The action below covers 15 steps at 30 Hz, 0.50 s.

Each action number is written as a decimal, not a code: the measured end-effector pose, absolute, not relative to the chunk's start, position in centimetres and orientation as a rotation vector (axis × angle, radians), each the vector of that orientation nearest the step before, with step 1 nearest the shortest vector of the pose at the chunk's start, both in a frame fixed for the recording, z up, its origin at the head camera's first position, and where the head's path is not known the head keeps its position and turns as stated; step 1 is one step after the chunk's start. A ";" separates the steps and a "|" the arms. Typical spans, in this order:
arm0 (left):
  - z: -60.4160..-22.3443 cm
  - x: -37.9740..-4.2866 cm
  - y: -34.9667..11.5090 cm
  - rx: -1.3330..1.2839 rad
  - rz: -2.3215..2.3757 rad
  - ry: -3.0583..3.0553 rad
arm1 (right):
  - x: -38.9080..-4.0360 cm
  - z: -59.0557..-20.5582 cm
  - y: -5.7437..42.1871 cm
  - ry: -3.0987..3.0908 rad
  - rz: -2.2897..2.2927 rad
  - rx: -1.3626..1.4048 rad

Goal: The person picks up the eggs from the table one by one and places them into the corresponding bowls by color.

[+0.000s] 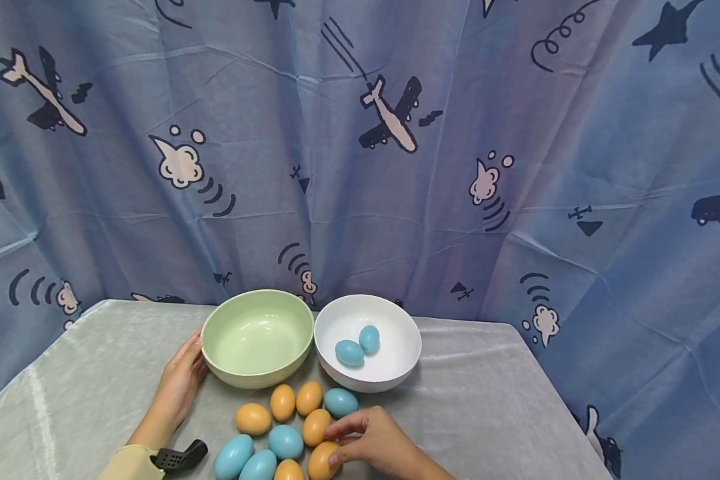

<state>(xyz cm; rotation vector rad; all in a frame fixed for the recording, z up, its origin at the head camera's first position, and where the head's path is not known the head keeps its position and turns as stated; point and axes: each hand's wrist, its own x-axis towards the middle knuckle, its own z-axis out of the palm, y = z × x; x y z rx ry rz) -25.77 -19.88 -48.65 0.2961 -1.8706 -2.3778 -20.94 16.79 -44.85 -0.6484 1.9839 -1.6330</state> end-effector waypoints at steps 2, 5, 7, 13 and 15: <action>-48.6 -25.7 -19.9 0.294 -2.377 -1.875 | -21.0 -45.0 16.8 1.991 -1.628 -0.639; -48.6 -25.7 -19.9 0.297 -2.376 -1.876 | -21.2 -45.3 16.8 2.019 -1.603 -0.635; -48.6 -25.7 -19.9 0.302 -2.376 -1.875 | -21.2 -45.5 16.7 2.025 -1.586 -0.626; -48.7 -25.8 -19.9 0.299 -2.378 -1.869 | -21.0 -45.7 16.5 2.041 -1.513 -0.635; -48.7 -25.9 -19.8 0.301 -2.380 -1.868 | -20.9 -45.7 16.4 2.035 -1.493 -0.621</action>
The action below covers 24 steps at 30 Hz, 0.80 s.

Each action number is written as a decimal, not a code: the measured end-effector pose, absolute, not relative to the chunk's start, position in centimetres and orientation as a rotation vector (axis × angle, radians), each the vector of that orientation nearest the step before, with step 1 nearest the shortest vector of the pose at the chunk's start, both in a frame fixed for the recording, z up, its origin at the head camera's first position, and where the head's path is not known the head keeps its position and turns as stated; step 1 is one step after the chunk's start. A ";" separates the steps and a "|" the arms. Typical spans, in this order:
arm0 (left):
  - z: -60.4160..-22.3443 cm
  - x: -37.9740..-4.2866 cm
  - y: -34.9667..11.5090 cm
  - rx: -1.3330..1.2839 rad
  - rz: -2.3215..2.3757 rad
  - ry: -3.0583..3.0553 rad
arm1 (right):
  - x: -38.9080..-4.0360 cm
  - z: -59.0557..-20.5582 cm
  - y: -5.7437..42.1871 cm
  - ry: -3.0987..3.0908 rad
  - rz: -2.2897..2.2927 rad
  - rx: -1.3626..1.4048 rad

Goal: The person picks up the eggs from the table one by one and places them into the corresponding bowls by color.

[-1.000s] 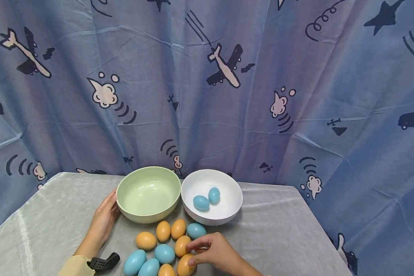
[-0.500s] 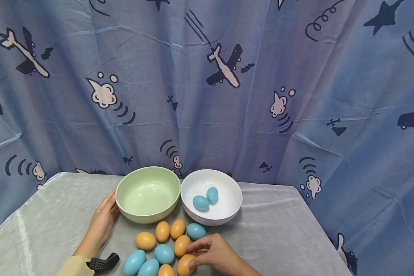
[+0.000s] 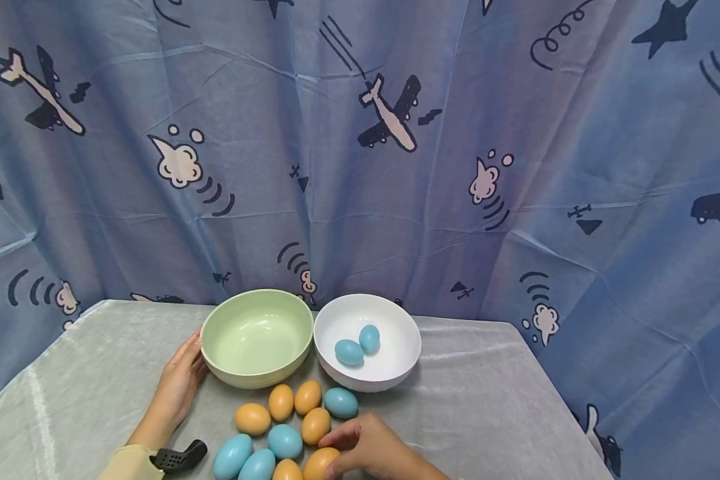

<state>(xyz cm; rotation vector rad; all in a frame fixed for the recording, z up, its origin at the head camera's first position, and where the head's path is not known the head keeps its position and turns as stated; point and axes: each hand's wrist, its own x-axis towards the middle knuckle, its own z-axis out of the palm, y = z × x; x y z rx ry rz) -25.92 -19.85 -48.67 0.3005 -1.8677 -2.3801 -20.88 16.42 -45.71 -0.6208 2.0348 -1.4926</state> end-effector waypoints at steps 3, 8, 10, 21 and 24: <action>-48.6 -25.9 -19.9 0.312 -2.379 -1.873 | -20.7 -45.7 16.3 2.015 -1.477 -0.566; -48.6 -25.8 -19.9 0.319 -2.376 -1.875 | -20.7 -45.8 16.3 2.000 -1.480 -0.551; -48.6 -25.7 -19.9 0.310 -2.375 -1.874 | -20.6 -45.7 16.3 2.002 -1.475 -0.571; -48.6 -25.8 -19.9 0.304 -2.378 -1.870 | -20.5 -45.3 16.3 2.072 -1.418 -0.566; -48.6 -25.7 -19.9 0.298 -2.377 -1.876 | -20.4 -45.2 16.3 2.088 -1.417 -0.540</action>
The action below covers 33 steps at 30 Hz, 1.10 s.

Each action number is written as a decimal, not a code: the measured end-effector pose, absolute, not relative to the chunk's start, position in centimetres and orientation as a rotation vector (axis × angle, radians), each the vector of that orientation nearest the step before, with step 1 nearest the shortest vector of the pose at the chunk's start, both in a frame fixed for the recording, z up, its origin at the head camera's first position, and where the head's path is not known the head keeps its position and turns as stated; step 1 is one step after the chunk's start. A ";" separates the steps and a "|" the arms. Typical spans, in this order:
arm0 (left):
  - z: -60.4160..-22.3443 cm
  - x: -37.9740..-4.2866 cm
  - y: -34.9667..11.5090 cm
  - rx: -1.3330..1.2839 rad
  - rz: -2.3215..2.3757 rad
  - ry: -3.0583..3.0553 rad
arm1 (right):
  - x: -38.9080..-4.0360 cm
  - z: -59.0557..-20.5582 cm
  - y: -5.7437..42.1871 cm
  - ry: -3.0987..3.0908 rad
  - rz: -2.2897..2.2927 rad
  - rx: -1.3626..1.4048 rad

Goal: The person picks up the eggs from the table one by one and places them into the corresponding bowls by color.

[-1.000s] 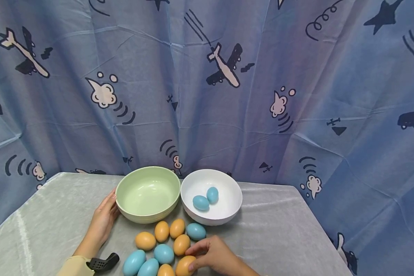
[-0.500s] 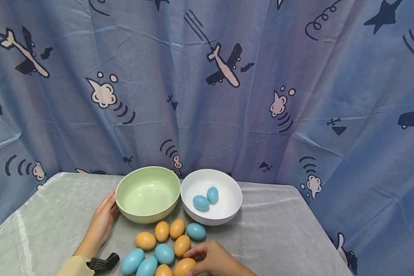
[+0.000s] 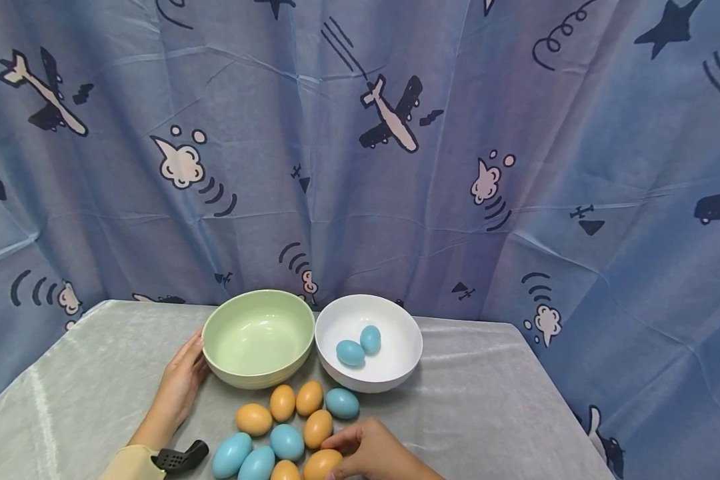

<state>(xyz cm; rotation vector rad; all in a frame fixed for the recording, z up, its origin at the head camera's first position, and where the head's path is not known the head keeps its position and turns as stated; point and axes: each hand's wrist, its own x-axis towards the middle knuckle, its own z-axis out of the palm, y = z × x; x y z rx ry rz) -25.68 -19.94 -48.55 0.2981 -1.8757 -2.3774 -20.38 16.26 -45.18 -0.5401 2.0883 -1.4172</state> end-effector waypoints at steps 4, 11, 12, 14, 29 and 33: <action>-48.5 -25.6 -19.9 0.301 -2.380 -1.874 | -20.4 -45.0 16.2 2.104 -1.425 -0.525; -48.7 -25.6 -19.9 0.296 -2.384 -1.868 | -20.5 -44.6 16.2 2.083 -1.467 -0.556; -48.7 -25.6 -19.9 0.297 -2.384 -1.868 | -20.5 -44.5 16.2 2.082 -1.473 -0.570; -48.7 -25.5 -20.0 0.297 -2.382 -1.869 | -20.6 -44.4 16.2 2.084 -1.490 -0.598; -48.7 -25.9 -19.9 0.288 -2.384 -1.858 | -20.9 -44.1 16.3 2.117 -1.548 -0.680; -48.7 -25.9 -19.9 0.285 -2.374 -1.862 | -21.0 -43.7 16.1 2.104 -1.591 -0.689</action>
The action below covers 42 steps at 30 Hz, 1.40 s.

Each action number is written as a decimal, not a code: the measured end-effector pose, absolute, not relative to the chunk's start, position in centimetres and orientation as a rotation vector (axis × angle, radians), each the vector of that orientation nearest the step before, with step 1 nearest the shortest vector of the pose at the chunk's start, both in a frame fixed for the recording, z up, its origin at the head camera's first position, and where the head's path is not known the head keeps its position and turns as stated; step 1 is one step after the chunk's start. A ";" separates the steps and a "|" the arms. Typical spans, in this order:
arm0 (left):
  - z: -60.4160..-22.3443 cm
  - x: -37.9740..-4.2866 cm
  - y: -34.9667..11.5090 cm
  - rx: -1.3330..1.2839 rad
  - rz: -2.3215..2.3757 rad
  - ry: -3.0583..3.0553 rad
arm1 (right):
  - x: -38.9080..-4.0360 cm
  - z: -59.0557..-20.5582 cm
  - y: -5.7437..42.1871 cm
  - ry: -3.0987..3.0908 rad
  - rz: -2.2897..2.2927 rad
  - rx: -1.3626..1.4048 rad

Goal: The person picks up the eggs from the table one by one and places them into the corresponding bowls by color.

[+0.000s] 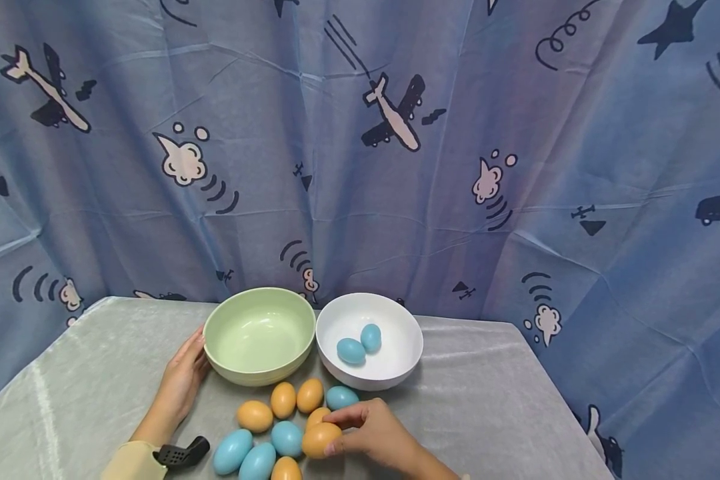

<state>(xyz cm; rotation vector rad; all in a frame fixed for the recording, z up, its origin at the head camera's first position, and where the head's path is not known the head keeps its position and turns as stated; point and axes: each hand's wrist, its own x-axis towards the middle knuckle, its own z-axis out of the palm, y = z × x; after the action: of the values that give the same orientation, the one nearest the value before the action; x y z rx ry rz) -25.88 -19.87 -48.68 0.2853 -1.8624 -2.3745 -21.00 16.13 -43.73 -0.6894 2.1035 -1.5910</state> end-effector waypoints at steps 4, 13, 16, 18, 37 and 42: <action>-48.7 -25.8 -19.8 0.259 -2.372 -1.858 | -21.2 -43.4 16.0 2.105 -1.615 -0.685; -48.7 -25.8 -19.9 0.262 -2.377 -1.861 | -21.7 -42.6 14.8 2.184 -1.592 -0.684; -48.8 -25.8 -20.0 0.266 -2.376 -1.868 | -21.9 -42.1 14.2 2.209 -1.585 -0.683; -48.8 -25.8 -20.0 0.267 -2.377 -1.871 | -22.1 -41.7 13.8 2.228 -1.587 -0.671; -49.0 -25.9 -19.9 0.259 -2.380 -1.862 | -24.4 -39.3 10.0 2.315 -1.613 -0.525; -49.0 -26.0 -19.9 0.268 -2.391 -1.842 | -25.1 -38.5 8.8 2.322 -1.634 -0.514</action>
<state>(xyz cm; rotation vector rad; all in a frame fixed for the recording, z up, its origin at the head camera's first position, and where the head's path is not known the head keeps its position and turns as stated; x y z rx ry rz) -26.01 -19.85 -48.97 0.2678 -1.8416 -2.3908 -25.09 8.82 -38.47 -0.5139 2.3217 -1.6337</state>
